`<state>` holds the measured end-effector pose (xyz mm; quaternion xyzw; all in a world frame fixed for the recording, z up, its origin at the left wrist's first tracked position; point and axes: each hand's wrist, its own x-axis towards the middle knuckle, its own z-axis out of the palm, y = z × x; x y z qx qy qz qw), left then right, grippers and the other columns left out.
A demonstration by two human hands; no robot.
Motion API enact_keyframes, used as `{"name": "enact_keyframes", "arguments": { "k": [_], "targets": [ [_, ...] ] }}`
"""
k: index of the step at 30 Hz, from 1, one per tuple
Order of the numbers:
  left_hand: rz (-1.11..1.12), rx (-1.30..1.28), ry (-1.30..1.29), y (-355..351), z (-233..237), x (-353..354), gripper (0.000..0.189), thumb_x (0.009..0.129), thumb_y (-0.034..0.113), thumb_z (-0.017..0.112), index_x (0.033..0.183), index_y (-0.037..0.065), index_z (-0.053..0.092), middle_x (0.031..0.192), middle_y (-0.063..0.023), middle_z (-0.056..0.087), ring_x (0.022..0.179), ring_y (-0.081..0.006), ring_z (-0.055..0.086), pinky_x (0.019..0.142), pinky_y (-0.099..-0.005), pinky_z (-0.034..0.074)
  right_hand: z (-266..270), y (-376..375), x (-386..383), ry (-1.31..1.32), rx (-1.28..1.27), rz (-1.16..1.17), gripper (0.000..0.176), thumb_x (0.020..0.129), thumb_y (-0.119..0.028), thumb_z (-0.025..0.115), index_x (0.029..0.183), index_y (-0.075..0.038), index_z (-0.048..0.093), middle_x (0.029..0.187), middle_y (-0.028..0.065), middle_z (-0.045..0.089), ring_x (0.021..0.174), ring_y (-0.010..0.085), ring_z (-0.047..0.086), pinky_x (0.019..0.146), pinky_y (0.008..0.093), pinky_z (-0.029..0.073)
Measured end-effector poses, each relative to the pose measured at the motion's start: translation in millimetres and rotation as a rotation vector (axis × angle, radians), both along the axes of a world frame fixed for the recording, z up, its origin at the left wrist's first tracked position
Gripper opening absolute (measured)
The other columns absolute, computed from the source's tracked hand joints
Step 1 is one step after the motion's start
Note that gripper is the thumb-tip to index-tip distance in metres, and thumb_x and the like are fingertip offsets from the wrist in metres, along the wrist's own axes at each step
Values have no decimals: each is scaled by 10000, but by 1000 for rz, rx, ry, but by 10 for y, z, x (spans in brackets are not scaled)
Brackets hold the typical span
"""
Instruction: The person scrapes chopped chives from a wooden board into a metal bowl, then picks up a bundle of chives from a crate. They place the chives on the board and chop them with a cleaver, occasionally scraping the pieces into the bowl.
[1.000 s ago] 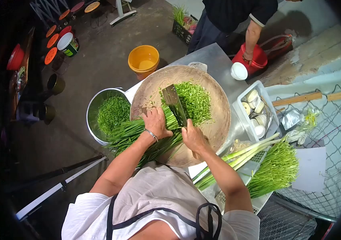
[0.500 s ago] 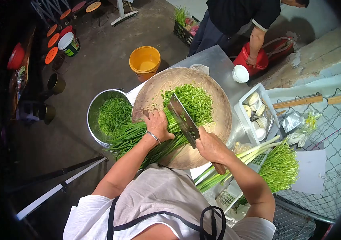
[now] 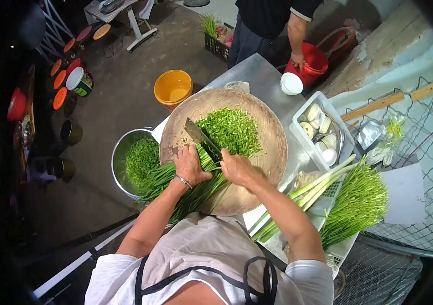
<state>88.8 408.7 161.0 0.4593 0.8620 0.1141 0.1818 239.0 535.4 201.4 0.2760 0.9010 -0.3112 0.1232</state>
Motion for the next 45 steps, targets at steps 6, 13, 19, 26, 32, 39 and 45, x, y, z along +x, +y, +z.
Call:
{"name": "enact_keyframes", "arguments": {
  "k": [6, 13, 19, 26, 32, 39, 45],
  "targets": [
    [12, 30, -89, 29, -43, -102, 943, 520, 430, 964, 1227, 12, 502, 1209, -229, 581, 1154, -407, 570, 968, -542, 469, -6, 389, 90, 37, 26, 44, 280, 998, -211, 570, 1163, 3, 496, 844, 252, 668, 794, 437, 670, 736, 551, 522],
    [-83, 237, 49, 9, -9, 200, 1405, 446, 533, 978, 1527, -59, 303, 1413, -263, 492, 1310, -416, 486, 1100, -492, 382, 47, 416, 62, 44, -35, 1, 311, 964, -210, 572, 1182, 1, 501, 977, 305, 688, 952, 510, 656, 854, 584, 503],
    [-168, 197, 109, -270, -66, 801, 1571, 397, 577, 972, 1604, -43, 180, 1648, -353, 151, 1549, -507, 121, 1208, -695, 79, 8, 452, 64, 64, -16, 16, 328, 966, -209, 571, 1191, 18, 497, 1004, 325, 686, 971, 519, 655, 861, 587, 504],
    [-74, 207, 148, -134, -177, 406, 1457, 477, 446, 983, 1618, 22, 182, 1638, -277, 248, 1534, -414, 244, 1235, -592, 187, -124, 478, 102, 90, -37, 44, 314, 980, -198, 560, 1179, 28, 471, 944, 327, 680, 913, 512, 659, 818, 591, 498],
    [-58, 72, 52, -26, -115, -104, 1464, 479, 450, 975, 1615, 21, 158, 1629, -265, 275, 1526, -413, 264, 1238, -590, 205, -251, 514, 131, 127, -55, 61, 308, 985, -190, 548, 1184, 29, 465, 905, 310, 678, 860, 501, 665, 794, 585, 501],
    [-76, 9, 36, 31, -64, -256, 1477, 457, 500, 975, 1616, 53, 176, 1580, -272, 330, 1472, -463, 312, 1209, -575, 260, -257, 400, 244, 258, -80, 13, 341, 971, -206, 564, 1211, 19, 476, 941, 306, 688, 891, 505, 669, 817, 585, 505],
    [-60, 17, 144, -74, -56, 95, 1430, 464, 415, 988, 1605, 60, 202, 1445, -234, 447, 1323, -428, 478, 1072, -503, 422, -170, 219, 289, 248, 29, -20, 293, 970, -207, 558, 1149, 14, 489, 851, 313, 673, 840, 529, 651, 786, 603, 498]
  ]
}}
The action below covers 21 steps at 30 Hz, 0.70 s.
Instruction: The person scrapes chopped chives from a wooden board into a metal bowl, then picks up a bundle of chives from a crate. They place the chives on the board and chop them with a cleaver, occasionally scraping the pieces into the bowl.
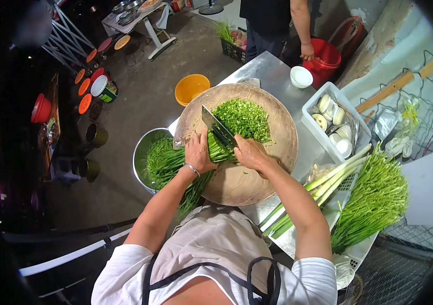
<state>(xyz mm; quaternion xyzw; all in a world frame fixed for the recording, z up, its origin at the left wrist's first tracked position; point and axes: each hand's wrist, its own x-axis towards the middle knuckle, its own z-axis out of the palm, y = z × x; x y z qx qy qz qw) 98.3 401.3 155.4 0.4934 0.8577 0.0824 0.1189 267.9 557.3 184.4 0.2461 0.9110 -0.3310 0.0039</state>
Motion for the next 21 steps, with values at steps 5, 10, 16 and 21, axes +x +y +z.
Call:
{"name": "enact_keyframes", "arguments": {
  "k": [5, 10, 16, 21],
  "targets": [
    [55, 8, 39, -288, -92, 56, 1418, 469, 370, 989, 1604, 46, 204, 1392, -228, 472, 1236, -391, 520, 1030, -495, 424, 739, -249, 357, -36, 55, 8, 260, 979, -173, 531, 1136, 18, 452, 798, 306, 655, 793, 522, 650, 757, 609, 494],
    [87, 35, 57, -397, -88, 173, 1510, 441, 446, 1006, 1620, 31, 160, 1434, -248, 434, 1294, -422, 471, 1062, -580, 341, 842, -683, 727, -115, 73, 6, 206, 969, -120, 530, 1075, 24, 429, 716, 283, 644, 706, 526, 651, 688, 602, 518],
    [71, 12, 45, -374, -94, 144, 1577, 420, 504, 1012, 1634, 33, 120, 1477, -258, 406, 1367, -427, 422, 1076, -613, 324, -88, -1015, 544, -132, 100, -57, 177, 949, -95, 543, 1053, -2, 433, 709, 283, 659, 680, 509, 664, 650, 605, 525],
    [63, 71, 24, -398, -96, 124, 1542, 430, 471, 1014, 1629, 34, 148, 1481, -249, 410, 1354, -419, 435, 1075, -616, 325, -121, -796, 162, -56, 59, -139, 209, 983, -155, 531, 1085, -2, 431, 704, 282, 648, 701, 516, 657, 679, 625, 509]
  ]
}}
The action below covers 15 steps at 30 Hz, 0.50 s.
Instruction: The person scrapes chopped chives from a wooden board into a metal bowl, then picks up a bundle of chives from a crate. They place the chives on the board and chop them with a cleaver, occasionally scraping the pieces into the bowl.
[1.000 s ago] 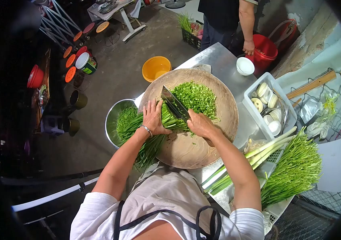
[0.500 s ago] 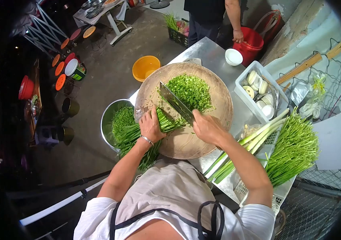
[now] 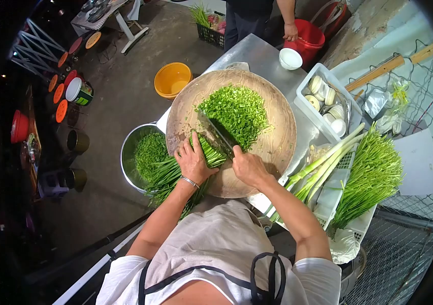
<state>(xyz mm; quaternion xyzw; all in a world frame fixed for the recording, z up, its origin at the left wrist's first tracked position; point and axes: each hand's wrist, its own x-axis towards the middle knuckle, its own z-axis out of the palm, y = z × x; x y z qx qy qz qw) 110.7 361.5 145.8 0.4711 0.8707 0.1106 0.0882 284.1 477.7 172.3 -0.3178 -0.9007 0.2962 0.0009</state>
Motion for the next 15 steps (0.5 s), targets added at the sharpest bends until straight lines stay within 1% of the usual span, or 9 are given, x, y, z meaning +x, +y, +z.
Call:
{"name": "enact_keyframes", "arguments": {
  "k": [2, 4, 7, 8, 9, 10, 12, 14, 15],
  "targets": [
    [2, -4, -4, 4, -27, -22, 1530, 434, 462, 1014, 1627, 34, 157, 1486, -246, 411, 1347, -418, 441, 1074, -615, 325, 232, 11, 53, -25, -12, -2, 215, 986, -160, 526, 1090, 2, 430, 718, 289, 649, 710, 520, 656, 693, 627, 505],
    [3, 10, -14, -4, 8, -32, 1523, 435, 462, 1012, 1624, 32, 163, 1489, -248, 410, 1340, -418, 446, 1075, -615, 324, 646, -78, 172, -89, -40, 1, 221, 994, -164, 511, 1105, 6, 424, 747, 310, 651, 733, 530, 657, 723, 626, 500],
    [-8, 23, -9, 30, -8, -56, 1509, 434, 457, 1010, 1617, 26, 178, 1487, -256, 416, 1326, -417, 457, 1075, -588, 326, 736, -216, 288, -301, -224, -48, 233, 997, -169, 505, 1117, 11, 417, 755, 318, 654, 748, 530, 662, 731, 624, 507],
    [-14, 24, -21, 26, -3, -58, 1504, 437, 453, 1010, 1616, 26, 180, 1484, -259, 417, 1323, -417, 458, 1074, -579, 328, 333, -256, 363, -233, -134, -16, 238, 991, -163, 515, 1118, 14, 420, 739, 316, 654, 740, 521, 667, 722, 620, 516],
    [-18, 25, -35, 12, 8, -47, 1499, 439, 449, 1009, 1615, 25, 182, 1482, -263, 419, 1321, -417, 459, 1072, -570, 329, 224, -319, 393, -199, -112, -35, 240, 986, -161, 522, 1117, 15, 426, 728, 313, 651, 730, 520, 665, 719, 618, 518],
    [-12, 35, -21, 7, 32, -35, 1480, 450, 438, 1008, 1612, 26, 188, 1481, -265, 421, 1315, -419, 459, 1072, -547, 330, 167, -330, 377, -162, -79, -44, 242, 980, -159, 530, 1116, 16, 432, 717, 309, 648, 720, 520, 663, 717, 617, 520],
    [-7, 39, -38, 17, 22, -47, 1472, 457, 436, 1007, 1610, 26, 190, 1477, -265, 423, 1309, -418, 461, 1071, -545, 331, 37, -331, 398, -73, -30, -50, 251, 969, -155, 551, 1116, 22, 449, 687, 297, 639, 688, 523, 653, 708, 610, 521],
    [-13, -23, -35, 67, 90, -34, 1462, 466, 441, 1006, 1607, 24, 193, 1470, -258, 430, 1311, -414, 459, 1070, -539, 334, -83, -254, 411, -6, 7, -71, 260, 972, -161, 551, 1122, 26, 450, 698, 298, 642, 703, 524, 654, 706, 607, 520],
    [-26, 3, -31, 115, 81, -26, 1466, 466, 449, 1006, 1607, 23, 190, 1471, -259, 431, 1310, -414, 461, 1068, -540, 337, -97, -212, 404, 23, 25, -73, 265, 973, -164, 552, 1125, 28, 451, 704, 298, 644, 711, 525, 655, 704, 605, 519]
  ]
}}
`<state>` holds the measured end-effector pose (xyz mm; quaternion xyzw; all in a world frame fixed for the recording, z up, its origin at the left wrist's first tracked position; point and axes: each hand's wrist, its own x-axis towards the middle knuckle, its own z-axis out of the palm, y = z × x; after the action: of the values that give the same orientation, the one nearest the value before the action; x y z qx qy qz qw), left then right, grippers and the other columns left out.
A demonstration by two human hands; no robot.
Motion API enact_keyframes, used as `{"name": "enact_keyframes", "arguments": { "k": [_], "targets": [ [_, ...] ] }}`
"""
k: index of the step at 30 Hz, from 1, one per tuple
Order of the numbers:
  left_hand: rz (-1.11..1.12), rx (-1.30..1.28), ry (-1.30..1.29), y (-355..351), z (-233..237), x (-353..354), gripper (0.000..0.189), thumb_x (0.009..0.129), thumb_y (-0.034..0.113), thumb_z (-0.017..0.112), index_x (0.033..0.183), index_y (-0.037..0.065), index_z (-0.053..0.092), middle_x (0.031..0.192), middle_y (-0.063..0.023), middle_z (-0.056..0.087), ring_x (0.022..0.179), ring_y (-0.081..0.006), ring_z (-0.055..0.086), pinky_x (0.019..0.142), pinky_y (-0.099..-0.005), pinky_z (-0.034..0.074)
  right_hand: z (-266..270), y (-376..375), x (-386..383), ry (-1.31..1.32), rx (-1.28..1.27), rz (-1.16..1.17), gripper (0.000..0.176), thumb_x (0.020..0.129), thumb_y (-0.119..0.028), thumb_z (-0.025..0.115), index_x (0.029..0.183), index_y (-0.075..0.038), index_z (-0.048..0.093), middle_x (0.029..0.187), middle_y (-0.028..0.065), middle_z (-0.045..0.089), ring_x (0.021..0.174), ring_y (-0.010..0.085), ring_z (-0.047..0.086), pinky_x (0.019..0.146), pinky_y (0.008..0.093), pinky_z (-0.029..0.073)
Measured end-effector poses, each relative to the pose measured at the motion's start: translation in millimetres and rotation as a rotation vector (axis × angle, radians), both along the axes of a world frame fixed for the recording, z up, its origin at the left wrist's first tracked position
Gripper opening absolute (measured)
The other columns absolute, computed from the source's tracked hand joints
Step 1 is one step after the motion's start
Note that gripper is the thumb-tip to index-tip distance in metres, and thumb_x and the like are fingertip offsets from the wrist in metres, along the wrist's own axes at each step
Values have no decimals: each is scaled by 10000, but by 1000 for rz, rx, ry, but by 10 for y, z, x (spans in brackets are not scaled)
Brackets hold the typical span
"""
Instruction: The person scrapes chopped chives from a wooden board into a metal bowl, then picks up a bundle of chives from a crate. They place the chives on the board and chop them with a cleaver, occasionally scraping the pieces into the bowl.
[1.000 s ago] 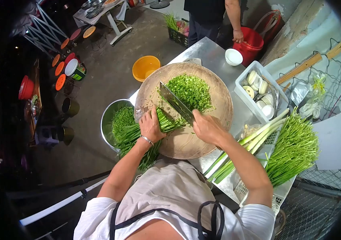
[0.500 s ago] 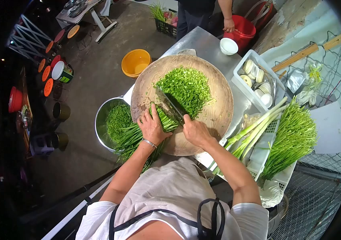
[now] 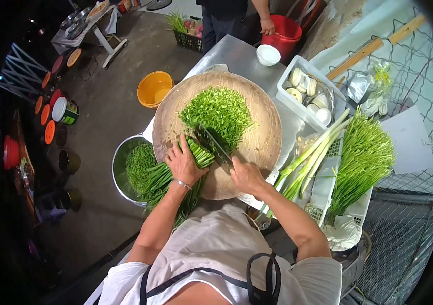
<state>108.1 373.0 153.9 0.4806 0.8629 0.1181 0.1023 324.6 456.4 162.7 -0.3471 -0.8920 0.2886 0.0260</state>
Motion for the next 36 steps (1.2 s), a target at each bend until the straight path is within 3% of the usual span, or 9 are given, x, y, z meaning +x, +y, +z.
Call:
{"name": "enact_keyframes", "arguments": {
  "k": [5, 8, 11, 14, 15, 18, 23, 36],
  "targets": [
    [-21, 19, -11, 142, -52, -30, 1514, 457, 508, 998, 1617, 15, 160, 1481, -261, 432, 1326, -411, 466, 1073, -550, 339, 199, 262, -156, -19, -46, -3, 288, 982, -199, 552, 1141, 17, 450, 791, 318, 659, 773, 542, 650, 727, 619, 503],
    [-24, 20, -4, 132, -41, -58, 1536, 447, 521, 997, 1622, 13, 150, 1485, -259, 427, 1346, -398, 457, 1079, -561, 331, 771, 202, -45, -88, -86, -98, 280, 988, -190, 537, 1143, 32, 463, 794, 317, 660, 784, 540, 654, 735, 610, 506],
    [6, 30, 38, 149, -80, -2, 1540, 438, 522, 1000, 1624, 23, 153, 1484, -252, 423, 1346, -387, 457, 1081, -570, 325, 933, 172, 273, 103, -56, -289, 271, 984, -156, 534, 1162, 42, 483, 789, 312, 659, 783, 538, 656, 730, 583, 520],
    [5, 38, 47, 149, -84, -2, 1534, 441, 526, 1000, 1623, 28, 158, 1485, -245, 424, 1337, -386, 461, 1083, -570, 322, 669, 278, 547, 165, -34, -507, 283, 974, -120, 531, 1194, 55, 493, 759, 277, 665, 688, 473, 681, 675, 529, 550],
    [3, 26, 49, 147, -82, -5, 1523, 447, 526, 999, 1619, 29, 165, 1485, -237, 422, 1336, -384, 458, 1080, -570, 324, 725, 294, 517, 176, -183, -592, 299, 961, -89, 523, 1214, 68, 488, 750, 229, 665, 576, 357, 680, 595, 457, 562],
    [-2, 21, 24, 145, -61, -20, 1508, 456, 526, 998, 1617, 32, 173, 1481, -229, 421, 1343, -380, 450, 1079, -567, 325, 511, 354, 546, 169, -239, -685, 307, 953, -79, 509, 1217, 76, 489, 769, 193, 660, 521, 275, 660, 545, 417, 557],
    [-19, 42, 11, 126, -102, -52, 1500, 463, 529, 997, 1619, 41, 174, 1482, -228, 417, 1348, -380, 442, 1077, -576, 329, 518, 336, 433, 186, -315, -794, 282, 931, -76, 498, 1174, 65, 502, 732, 129, 608, 503, 227, 617, 510, 382, 531],
    [-60, 73, -56, 116, -111, -146, 1486, 469, 539, 992, 1617, 41, 190, 1505, -263, 413, 1354, -401, 439, 1084, -602, 320, 503, 470, 260, 205, -438, -891, 314, 936, -61, 493, 1201, 96, 434, 665, 102, 554, 490, 219, 587, 470, 377, 509]
  ]
}}
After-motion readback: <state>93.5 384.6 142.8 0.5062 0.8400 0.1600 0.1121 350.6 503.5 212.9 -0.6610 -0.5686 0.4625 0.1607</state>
